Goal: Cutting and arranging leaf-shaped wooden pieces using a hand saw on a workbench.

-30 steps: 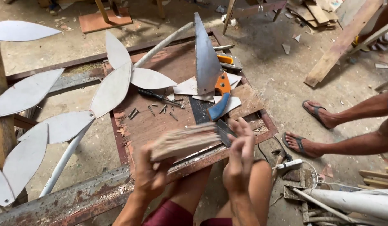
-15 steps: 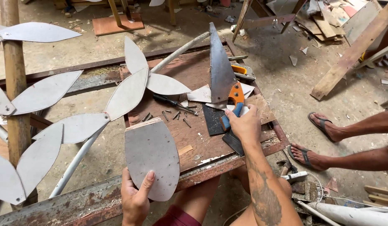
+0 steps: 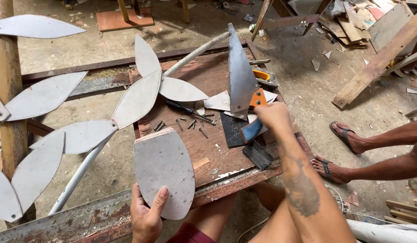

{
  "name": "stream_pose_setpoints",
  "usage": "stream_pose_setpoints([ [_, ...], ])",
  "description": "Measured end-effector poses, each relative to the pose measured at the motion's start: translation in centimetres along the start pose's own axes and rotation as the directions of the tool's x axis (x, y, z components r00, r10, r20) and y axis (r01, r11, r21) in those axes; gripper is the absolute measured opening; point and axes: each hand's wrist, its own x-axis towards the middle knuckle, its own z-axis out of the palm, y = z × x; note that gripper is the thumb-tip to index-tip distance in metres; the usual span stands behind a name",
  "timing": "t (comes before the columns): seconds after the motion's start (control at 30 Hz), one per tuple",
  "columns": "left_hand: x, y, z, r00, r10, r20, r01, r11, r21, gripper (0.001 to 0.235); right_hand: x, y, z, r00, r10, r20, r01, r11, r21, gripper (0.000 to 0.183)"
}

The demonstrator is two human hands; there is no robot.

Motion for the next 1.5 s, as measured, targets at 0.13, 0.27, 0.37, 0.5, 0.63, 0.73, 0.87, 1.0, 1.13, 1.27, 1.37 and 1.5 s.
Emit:
stream_pose_setpoints([
  [0.13, 0.2, -1.6, -1.0, 0.997, 0.061, 0.036, -0.061, 0.998, 0.004, 0.049, 2.0, 1.3, -1.7, 1.000, -0.012, -0.014, 0.013, 0.997, 0.073, 0.030],
  [0.27, 0.3, -1.0, -0.3, 1.000, -0.016, 0.005, 0.015, 1.000, 0.023, 0.050, 0.7, 0.5, -1.8, 0.996, -0.060, 0.061, 0.059, 0.998, 0.015, 0.038],
  [0.37, 0.1, -0.9, -0.3, 1.000, -0.011, -0.008, 0.011, 0.999, 0.032, 0.051, 0.3, -0.3, 0.0, 0.990, -0.123, 0.070, 0.135, 0.967, -0.214, 0.078],
  [0.5, -0.2, -0.1, 0.0, 1.000, -0.007, -0.023, 0.008, 0.999, 0.053, 0.052, 2.3, -0.1, 2.3, 0.979, -0.184, 0.087, 0.203, 0.887, -0.415, 0.092],
  [0.63, -0.1, -0.5, -0.1, 1.000, 0.011, -0.011, -0.011, 0.999, 0.035, 0.049, 2.3, -0.7, 2.7, 0.981, -0.178, 0.077, 0.193, 0.875, -0.444, 0.062],
  [0.73, -0.3, -0.7, 0.0, 0.997, -0.064, -0.048, 0.062, 0.997, -0.048, 0.045, 2.2, -0.8, 3.2, 0.983, -0.164, 0.080, 0.182, 0.909, -0.376, 0.043],
  [0.87, 0.0, -1.6, -0.4, 0.997, -0.020, -0.069, 0.020, 1.000, 0.010, 0.049, 3.0, -0.1, 4.6, 0.954, -0.296, 0.054, 0.299, 0.920, -0.254, 0.023],
  [1.0, -0.2, -0.8, 0.0, 0.992, -0.050, -0.113, 0.058, 0.996, 0.063, 0.050, 3.0, -0.3, 5.3, 0.948, -0.301, 0.107, 0.316, 0.932, -0.180, 0.017],
  [1.13, -0.1, -1.7, -0.3, 0.990, -0.040, -0.134, 0.049, 0.996, 0.069, 0.050, -0.4, -2.8, 3.9, 0.960, -0.181, 0.212, 0.159, 0.980, 0.118, 0.029],
  [1.27, -0.6, -1.2, 0.5, 0.977, -0.075, -0.202, 0.087, 0.995, 0.050, 0.051, 0.2, -2.5, 4.8, 0.963, -0.193, 0.186, 0.176, 0.979, 0.103, 0.027],
  [1.37, -0.4, -1.0, 0.8, 0.961, -0.116, -0.250, 0.121, 0.993, 0.008, 0.053, 0.3, -2.8, 5.4, 0.964, -0.195, 0.184, 0.177, 0.978, 0.107, 0.031],
  [1.5, -0.4, 0.0, 1.4, 0.945, -0.174, -0.275, 0.166, 0.985, -0.054, 0.058, 0.6, -3.1, 7.0, 0.954, -0.215, 0.209, 0.199, 0.975, 0.096, 0.039],
])
